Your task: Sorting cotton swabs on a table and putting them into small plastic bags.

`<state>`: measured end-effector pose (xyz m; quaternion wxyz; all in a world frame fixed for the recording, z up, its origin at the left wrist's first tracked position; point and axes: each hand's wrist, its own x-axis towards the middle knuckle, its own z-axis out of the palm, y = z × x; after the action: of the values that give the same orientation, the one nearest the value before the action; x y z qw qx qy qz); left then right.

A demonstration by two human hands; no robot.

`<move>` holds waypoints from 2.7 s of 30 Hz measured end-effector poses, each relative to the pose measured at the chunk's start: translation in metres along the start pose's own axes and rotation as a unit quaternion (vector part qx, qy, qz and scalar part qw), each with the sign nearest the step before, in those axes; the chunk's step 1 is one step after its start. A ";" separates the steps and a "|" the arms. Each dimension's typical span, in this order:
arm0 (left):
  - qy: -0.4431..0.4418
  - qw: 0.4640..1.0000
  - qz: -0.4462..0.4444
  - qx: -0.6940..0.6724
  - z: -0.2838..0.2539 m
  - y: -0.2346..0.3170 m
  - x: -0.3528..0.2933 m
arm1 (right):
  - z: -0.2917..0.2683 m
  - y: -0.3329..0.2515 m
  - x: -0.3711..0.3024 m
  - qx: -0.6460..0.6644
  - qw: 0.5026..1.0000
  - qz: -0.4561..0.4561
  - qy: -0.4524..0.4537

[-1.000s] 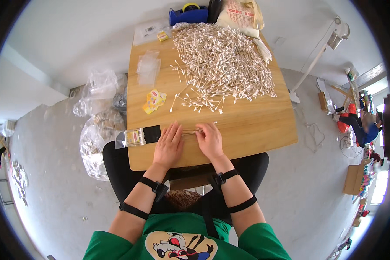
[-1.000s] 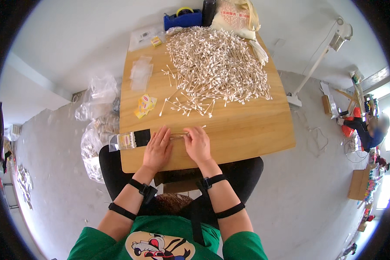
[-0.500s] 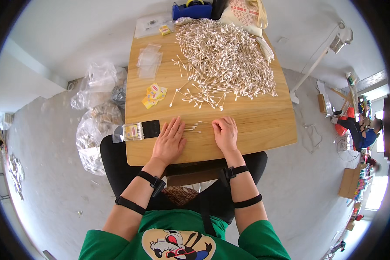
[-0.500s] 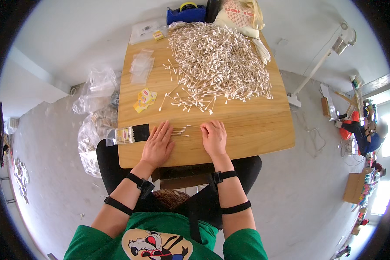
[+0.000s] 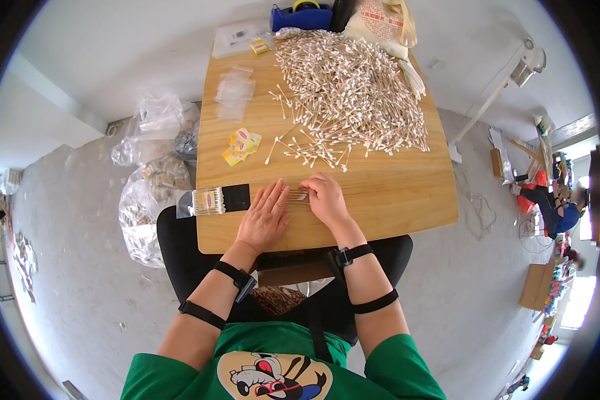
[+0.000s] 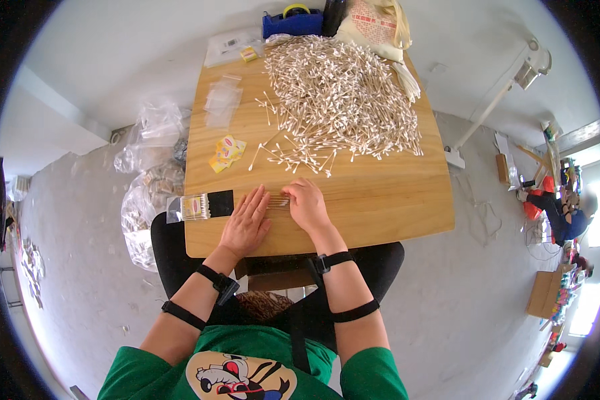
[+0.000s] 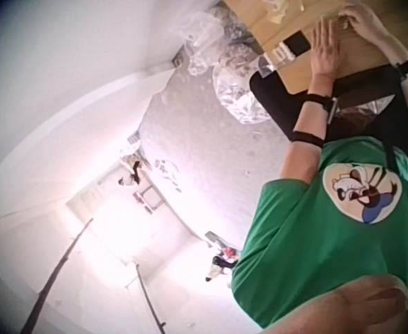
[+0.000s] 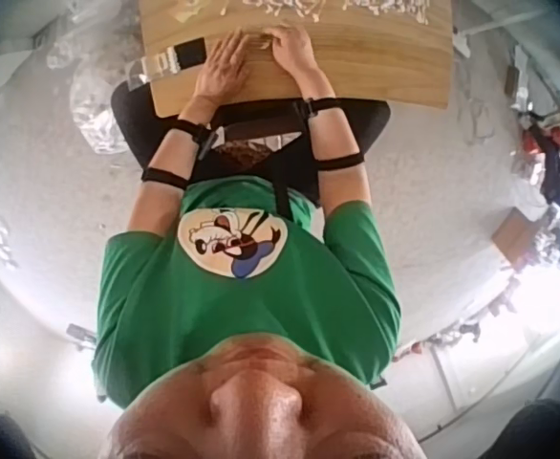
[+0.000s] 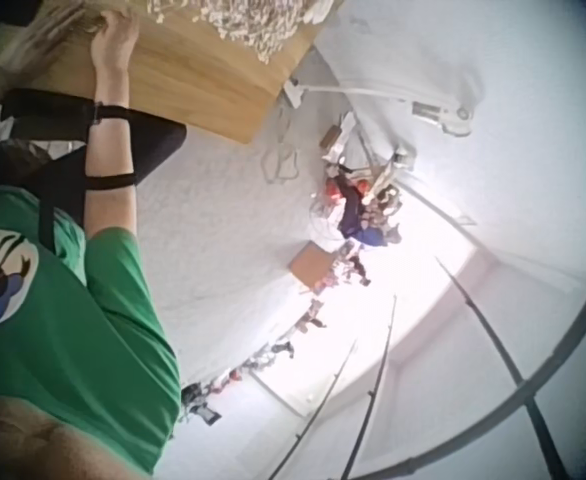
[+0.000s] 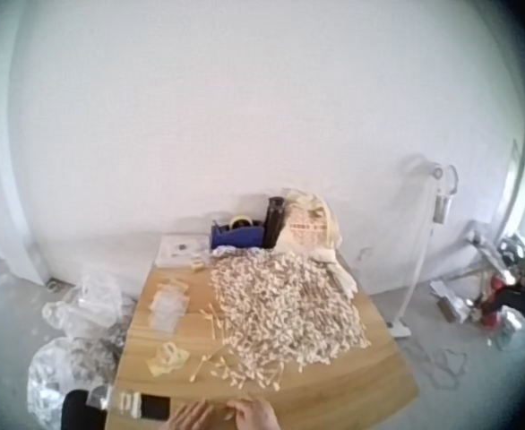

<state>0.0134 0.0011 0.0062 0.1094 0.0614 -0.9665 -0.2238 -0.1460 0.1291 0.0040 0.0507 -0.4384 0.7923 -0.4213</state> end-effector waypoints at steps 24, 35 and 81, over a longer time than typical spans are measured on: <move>0.129 0.953 -0.273 -0.009 0.004 -0.043 0.090 | -0.001 0.008 0.012 -0.138 0.977 0.128 0.101; 0.139 0.963 -0.204 -0.110 0.005 -0.035 0.042 | -0.065 0.026 0.021 -0.073 0.963 0.253 0.053; 0.093 0.992 -0.040 -0.073 0.003 0.004 0.010 | -0.037 0.029 0.000 -0.163 0.960 0.221 0.062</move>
<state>0.0031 0.0045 0.0077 0.1938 0.1127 -0.9299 -0.2916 -0.1819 0.1597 0.0070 0.0209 -0.2278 0.9289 -0.2913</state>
